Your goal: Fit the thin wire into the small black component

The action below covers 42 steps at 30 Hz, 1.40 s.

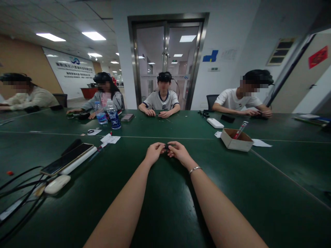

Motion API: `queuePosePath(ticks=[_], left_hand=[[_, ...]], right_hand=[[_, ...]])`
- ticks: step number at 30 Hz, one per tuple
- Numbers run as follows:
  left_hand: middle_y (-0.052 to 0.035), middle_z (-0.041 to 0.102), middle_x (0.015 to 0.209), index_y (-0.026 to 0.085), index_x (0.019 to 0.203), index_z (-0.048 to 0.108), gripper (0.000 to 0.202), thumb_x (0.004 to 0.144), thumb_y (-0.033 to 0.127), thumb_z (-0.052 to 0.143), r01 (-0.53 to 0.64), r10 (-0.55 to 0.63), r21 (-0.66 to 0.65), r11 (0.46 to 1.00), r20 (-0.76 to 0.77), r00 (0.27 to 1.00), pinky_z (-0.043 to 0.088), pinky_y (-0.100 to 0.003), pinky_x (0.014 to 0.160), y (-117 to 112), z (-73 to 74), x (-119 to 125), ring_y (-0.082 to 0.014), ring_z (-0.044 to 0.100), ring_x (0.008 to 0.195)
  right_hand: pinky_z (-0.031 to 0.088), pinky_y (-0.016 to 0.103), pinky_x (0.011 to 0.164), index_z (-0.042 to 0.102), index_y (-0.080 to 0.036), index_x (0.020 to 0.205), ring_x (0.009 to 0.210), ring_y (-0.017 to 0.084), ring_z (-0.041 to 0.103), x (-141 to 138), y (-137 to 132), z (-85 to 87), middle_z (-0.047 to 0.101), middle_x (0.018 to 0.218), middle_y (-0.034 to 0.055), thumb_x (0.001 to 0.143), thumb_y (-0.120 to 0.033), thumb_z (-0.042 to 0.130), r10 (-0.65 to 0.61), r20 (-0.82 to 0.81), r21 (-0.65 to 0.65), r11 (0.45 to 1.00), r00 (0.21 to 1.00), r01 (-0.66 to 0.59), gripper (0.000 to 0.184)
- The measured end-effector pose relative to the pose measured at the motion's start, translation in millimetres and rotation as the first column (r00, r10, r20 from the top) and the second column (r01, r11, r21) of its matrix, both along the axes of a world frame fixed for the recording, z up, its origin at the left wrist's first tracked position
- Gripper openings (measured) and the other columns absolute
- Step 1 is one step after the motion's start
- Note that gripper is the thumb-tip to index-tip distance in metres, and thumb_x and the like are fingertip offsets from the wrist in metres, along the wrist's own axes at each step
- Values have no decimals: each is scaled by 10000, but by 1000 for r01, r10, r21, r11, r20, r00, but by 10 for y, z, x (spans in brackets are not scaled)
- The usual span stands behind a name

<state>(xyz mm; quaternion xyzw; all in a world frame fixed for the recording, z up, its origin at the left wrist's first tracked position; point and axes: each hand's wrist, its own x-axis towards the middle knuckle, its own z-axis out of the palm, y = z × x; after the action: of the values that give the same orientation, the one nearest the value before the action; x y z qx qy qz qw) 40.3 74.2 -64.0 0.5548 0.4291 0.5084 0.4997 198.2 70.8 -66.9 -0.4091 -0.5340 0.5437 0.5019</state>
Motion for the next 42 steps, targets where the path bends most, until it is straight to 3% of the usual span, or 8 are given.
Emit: queuePosePath(ticks=[5,16,25,42], left_hand=[[-24,635,639,126,926,592,227,841,336,602,38,-36,32,999,-57,998,449,-202,514,-100,61,-36,-118,602,558],[-32,629,575,138,799,521,294,847,424,566,-63,67,40,997,-95,993,404,-183,432,-89,23,-11,-121,590,471],[-40,637,595,137,789,531,360,817,492,580,-91,96,80,993,-71,993,401,-186,436,-84,11,-46,-124,596,487],[-40,640,613,138,803,550,312,851,446,552,-54,63,60,997,-154,986,418,-186,452,-106,30,-60,-123,604,510]], right_hand=[[502,208,498,591,-164,1021,547,118,622,35,-47,-13,611,671,-10,728,-300,748,41,-34,51,998,999,-39,359],[486,215,526,595,-174,1029,589,124,630,62,-64,-9,616,744,-3,677,-240,763,71,-124,41,997,990,-66,396],[482,220,538,598,-167,1025,606,129,626,69,-80,8,612,732,2,658,-251,775,77,-123,33,997,989,-74,416],[489,226,527,618,-167,1004,607,134,624,56,-90,11,612,707,-2,622,-282,815,77,-92,41,996,993,-73,445]])
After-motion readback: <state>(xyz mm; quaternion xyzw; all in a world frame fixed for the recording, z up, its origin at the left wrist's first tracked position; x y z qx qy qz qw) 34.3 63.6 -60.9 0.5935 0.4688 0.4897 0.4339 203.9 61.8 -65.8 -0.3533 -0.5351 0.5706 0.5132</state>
